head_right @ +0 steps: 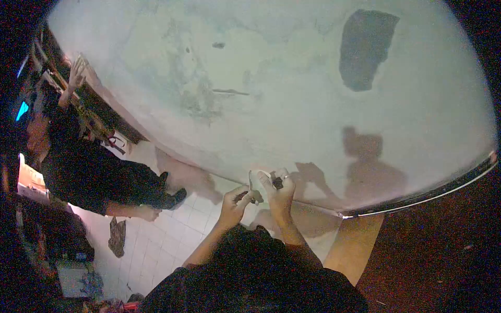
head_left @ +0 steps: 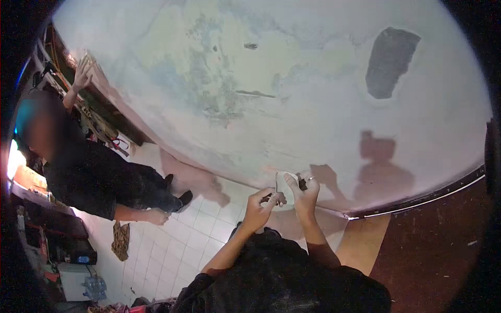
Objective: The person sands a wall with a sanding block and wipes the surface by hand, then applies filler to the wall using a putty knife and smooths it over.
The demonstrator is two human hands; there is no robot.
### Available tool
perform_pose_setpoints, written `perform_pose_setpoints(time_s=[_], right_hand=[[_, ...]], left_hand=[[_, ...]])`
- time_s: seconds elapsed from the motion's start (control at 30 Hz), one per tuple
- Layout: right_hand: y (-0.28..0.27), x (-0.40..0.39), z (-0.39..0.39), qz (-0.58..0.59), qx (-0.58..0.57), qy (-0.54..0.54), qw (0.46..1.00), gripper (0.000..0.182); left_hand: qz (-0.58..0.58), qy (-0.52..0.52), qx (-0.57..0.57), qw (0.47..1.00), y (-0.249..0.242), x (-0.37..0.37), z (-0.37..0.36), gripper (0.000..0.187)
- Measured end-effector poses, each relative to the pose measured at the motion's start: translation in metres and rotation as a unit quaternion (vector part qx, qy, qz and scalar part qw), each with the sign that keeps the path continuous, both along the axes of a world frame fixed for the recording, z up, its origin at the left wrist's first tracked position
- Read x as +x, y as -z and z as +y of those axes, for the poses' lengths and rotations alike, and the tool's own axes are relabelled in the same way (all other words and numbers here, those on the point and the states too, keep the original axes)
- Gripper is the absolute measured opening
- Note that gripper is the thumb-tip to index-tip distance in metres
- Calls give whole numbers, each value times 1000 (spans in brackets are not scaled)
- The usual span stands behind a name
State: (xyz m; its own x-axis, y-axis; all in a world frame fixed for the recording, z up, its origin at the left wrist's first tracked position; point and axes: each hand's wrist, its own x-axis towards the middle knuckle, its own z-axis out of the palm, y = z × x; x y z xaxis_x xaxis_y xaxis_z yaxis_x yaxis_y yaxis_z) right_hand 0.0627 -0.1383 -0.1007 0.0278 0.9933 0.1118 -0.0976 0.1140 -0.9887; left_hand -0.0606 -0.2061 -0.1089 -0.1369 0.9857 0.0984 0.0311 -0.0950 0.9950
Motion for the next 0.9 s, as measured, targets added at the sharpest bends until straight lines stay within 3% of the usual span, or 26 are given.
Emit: perform_pose_setpoints(time_s=[0.07,0.33,0.43,0.53,0.7,0.73,0.8,0.9], right_hand=[[2,-4,-1,15,-32,-25,999,32],[12,-8,2,6,-96,-73,993,31],[20,-14,4,4,-56,-46,997,30],[39,-17,3,-73,-2,-20,997,28],[77,-5,-10,-171,109,-15,979,29],[88,-2,-13,-192,121,-8,974,30],[102,5,-19,-268,150,21,951,33],[132,25,-22,-294,43,-77,952,36]], left_hand=[[42,-9,7,999,2,-6,-5,19],[-19,-19,-21,999,14,-19,-15,22],[1,-26,-18,1000,22,-23,-17,21],[25,-18,-64,997,20,-22,-16,20],[52,20,-87,995,62,-25,-17,22],[103,18,-101,989,59,-24,-19,21],[63,26,-108,992,93,-20,-22,21],[89,48,-109,989,101,-17,-26,22]])
